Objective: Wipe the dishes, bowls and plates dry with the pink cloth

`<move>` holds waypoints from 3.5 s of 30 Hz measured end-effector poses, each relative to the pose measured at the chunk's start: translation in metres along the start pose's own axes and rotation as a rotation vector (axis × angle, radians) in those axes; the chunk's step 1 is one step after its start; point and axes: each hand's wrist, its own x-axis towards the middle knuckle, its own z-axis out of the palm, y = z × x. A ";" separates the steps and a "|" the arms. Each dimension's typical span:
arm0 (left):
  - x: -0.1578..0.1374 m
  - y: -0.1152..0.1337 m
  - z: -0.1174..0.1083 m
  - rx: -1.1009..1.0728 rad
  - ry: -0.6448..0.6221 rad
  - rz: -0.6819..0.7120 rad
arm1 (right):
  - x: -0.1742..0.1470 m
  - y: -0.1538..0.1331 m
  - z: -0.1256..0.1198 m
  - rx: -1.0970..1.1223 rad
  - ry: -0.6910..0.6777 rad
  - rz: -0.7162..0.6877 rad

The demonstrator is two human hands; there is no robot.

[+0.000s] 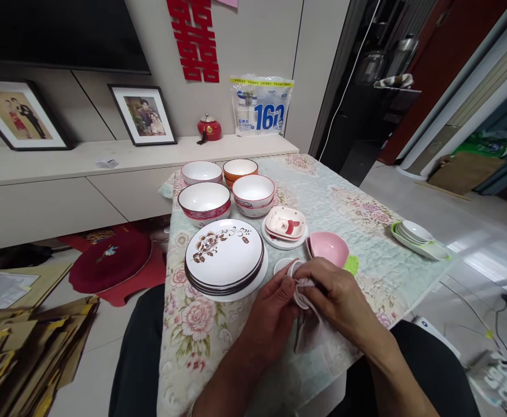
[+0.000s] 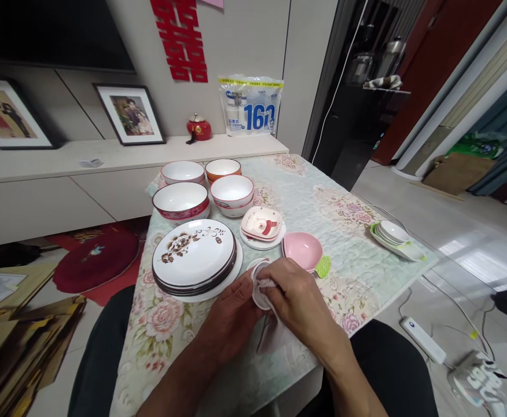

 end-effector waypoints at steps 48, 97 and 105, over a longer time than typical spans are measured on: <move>-0.003 0.001 0.008 0.092 -0.117 0.024 | -0.002 0.010 -0.002 -0.088 0.145 -0.031; -0.002 0.003 0.004 0.117 0.049 0.017 | -0.004 0.016 0.001 -0.173 0.243 -0.178; -0.002 0.003 0.007 0.245 0.010 0.051 | -0.006 0.005 -0.005 -0.274 0.224 -0.275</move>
